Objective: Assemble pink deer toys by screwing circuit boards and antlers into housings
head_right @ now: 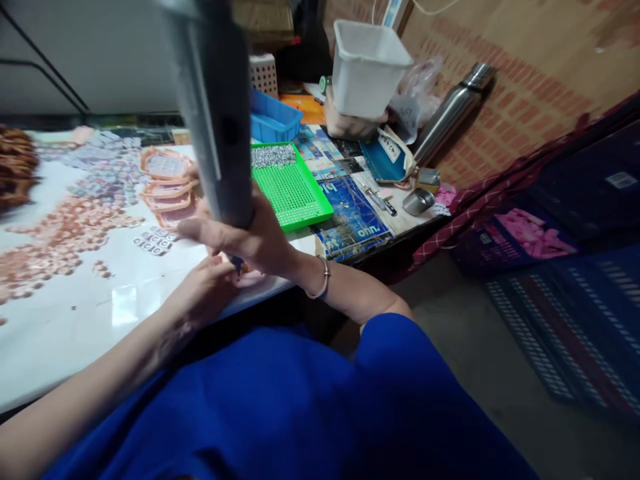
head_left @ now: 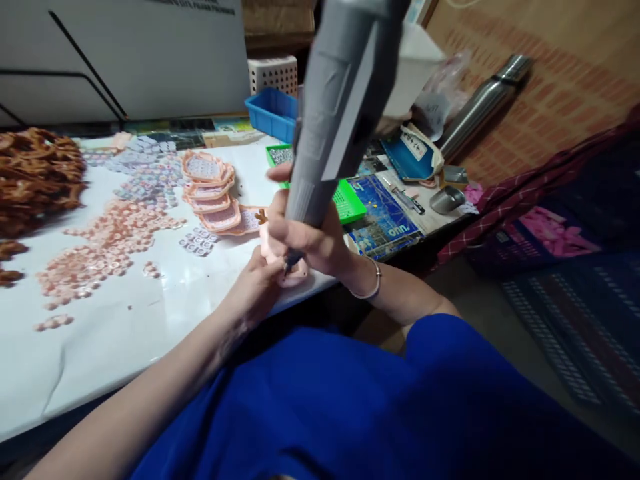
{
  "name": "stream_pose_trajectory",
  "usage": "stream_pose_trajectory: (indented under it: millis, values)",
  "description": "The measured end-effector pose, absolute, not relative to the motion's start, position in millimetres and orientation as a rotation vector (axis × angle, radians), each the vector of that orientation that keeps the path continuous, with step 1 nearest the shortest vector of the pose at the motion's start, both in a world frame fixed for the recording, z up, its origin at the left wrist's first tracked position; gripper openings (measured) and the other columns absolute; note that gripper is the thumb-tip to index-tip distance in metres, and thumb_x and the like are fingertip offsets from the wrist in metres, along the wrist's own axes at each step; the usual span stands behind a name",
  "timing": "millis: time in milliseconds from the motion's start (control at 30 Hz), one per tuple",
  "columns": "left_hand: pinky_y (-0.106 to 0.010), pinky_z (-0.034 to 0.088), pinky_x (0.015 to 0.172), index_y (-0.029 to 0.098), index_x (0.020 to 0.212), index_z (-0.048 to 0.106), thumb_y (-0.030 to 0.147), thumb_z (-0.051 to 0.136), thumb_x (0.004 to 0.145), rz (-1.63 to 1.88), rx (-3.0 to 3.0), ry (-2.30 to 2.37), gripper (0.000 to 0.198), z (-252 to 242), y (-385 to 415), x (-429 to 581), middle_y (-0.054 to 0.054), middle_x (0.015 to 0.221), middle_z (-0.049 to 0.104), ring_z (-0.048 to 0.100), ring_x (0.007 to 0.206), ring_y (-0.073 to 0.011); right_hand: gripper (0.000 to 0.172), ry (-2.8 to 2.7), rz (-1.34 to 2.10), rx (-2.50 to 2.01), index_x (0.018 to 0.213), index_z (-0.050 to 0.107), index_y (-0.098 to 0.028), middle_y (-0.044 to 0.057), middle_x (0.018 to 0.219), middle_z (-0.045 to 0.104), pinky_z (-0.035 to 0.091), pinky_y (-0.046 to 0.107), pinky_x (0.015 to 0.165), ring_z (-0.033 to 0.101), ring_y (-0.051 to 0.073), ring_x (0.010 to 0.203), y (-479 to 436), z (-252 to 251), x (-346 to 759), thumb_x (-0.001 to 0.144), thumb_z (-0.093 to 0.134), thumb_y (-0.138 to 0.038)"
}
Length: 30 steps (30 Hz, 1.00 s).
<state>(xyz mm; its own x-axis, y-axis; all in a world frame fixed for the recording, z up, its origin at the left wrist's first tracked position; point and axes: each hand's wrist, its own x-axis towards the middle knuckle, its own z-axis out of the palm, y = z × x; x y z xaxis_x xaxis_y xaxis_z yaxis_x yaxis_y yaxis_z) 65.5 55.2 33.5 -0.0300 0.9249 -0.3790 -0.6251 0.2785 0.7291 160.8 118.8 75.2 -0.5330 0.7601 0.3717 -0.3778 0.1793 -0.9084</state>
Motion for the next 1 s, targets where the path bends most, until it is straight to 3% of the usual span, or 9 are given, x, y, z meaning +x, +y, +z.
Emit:
stream_pose_trajectory:
  millis: [133,200,267,300,367,433,700,900,1000]
  values:
    - [-0.023,0.053,0.074,0.018,0.099,0.069,0.023,0.086,0.066,1.325,0.785,1.242,0.037,35,37,40,-0.003,0.093,0.076,0.068,0.084,-0.0183,0.041,-1.49,1.093,-0.41,0.121,0.055,-0.035,-0.004,0.077,0.06,0.056,0.032,0.067,0.062,0.017,0.064,144,86,175,0.084,0.069,-0.047]
    - [-0.024,0.053,0.075,0.02,0.1,0.073,0.028,0.084,0.069,1.295,1.113,1.469,0.034,36,21,21,-0.002,0.091,0.078,0.068,0.081,-0.0194,0.045,-1.505,0.707,-0.471,0.125,0.056,-0.035,0.002,0.107,0.065,0.056,0.039,0.096,0.068,0.023,0.103,154,88,186,0.087,0.064,-0.057]
    - [-0.026,0.054,0.076,0.022,0.106,0.073,0.034,0.078,0.075,1.258,1.355,1.661,0.033,34,3,3,-0.002,0.095,0.08,0.071,0.08,-0.0205,0.056,-1.447,0.2,-0.348,0.133,0.054,-0.032,0.003,0.131,0.058,0.037,0.047,0.119,0.05,0.029,0.139,156,86,196,0.087,0.063,-0.062]
    - [-0.027,0.055,0.075,0.022,0.108,0.073,0.037,0.074,0.079,1.255,1.441,1.737,0.033,32,-6,-5,-0.002,0.097,0.08,0.072,0.08,-0.021,0.058,-1.428,-0.028,-0.25,0.136,0.053,-0.031,0.002,0.135,0.055,0.03,0.049,0.123,0.043,0.03,0.144,153,84,198,0.087,0.066,-0.059]
    - [-0.027,0.056,0.072,0.021,0.11,0.073,0.042,0.068,0.084,1.256,1.574,1.853,0.034,26,-21,-16,-0.004,0.097,0.08,0.073,0.078,-0.0211,0.045,-1.552,-0.261,-0.142,0.133,0.055,-0.03,0.0,0.128,0.059,0.036,0.047,0.118,0.054,0.026,0.134,138,75,195,0.093,0.063,-0.048]
    - [-0.027,0.057,0.072,0.021,0.109,0.073,0.044,0.066,0.086,1.253,1.662,1.913,0.033,22,-32,-22,-0.005,0.096,0.081,0.074,0.076,-0.0209,0.028,-1.963,-0.067,-0.214,0.12,0.061,-0.026,0.0,0.111,0.069,0.04,0.044,0.117,0.066,0.02,0.115,117,63,182,0.1,0.055,-0.045]
    - [-0.028,0.059,0.076,0.018,0.103,0.075,0.048,0.071,0.079,1.233,1.225,1.761,0.038,30,-49,-28,-0.007,0.093,0.08,0.074,0.081,-0.0228,0.045,-2.47,0.309,-0.087,0.101,0.074,-0.017,0.004,0.082,0.074,0.046,0.046,0.104,0.063,0.017,0.08,97,28,114,0.105,0.041,-0.049]
    - [-0.018,0.051,0.046,0.013,0.099,0.076,0.036,0.069,0.086,1.297,0.131,1.337,0.027,58,-49,-48,-0.007,0.077,0.076,0.065,0.054,-0.0137,0.055,-2.327,0.726,-0.139,0.132,0.063,-0.017,0.013,0.137,0.064,0.042,0.047,0.116,0.055,0.023,0.133,112,68,101,0.102,0.041,-0.058]
    - [-0.014,0.042,0.035,0.014,0.103,0.074,0.028,0.052,0.098,1.307,-0.231,1.362,0.027,74,-58,-62,-0.005,0.064,0.071,0.056,0.041,-0.0097,0.035,-2.242,0.828,-0.215,0.122,0.067,-0.021,0.01,0.13,0.068,0.046,0.047,0.114,0.06,0.021,0.128,112,68,102,0.102,0.052,-0.045]
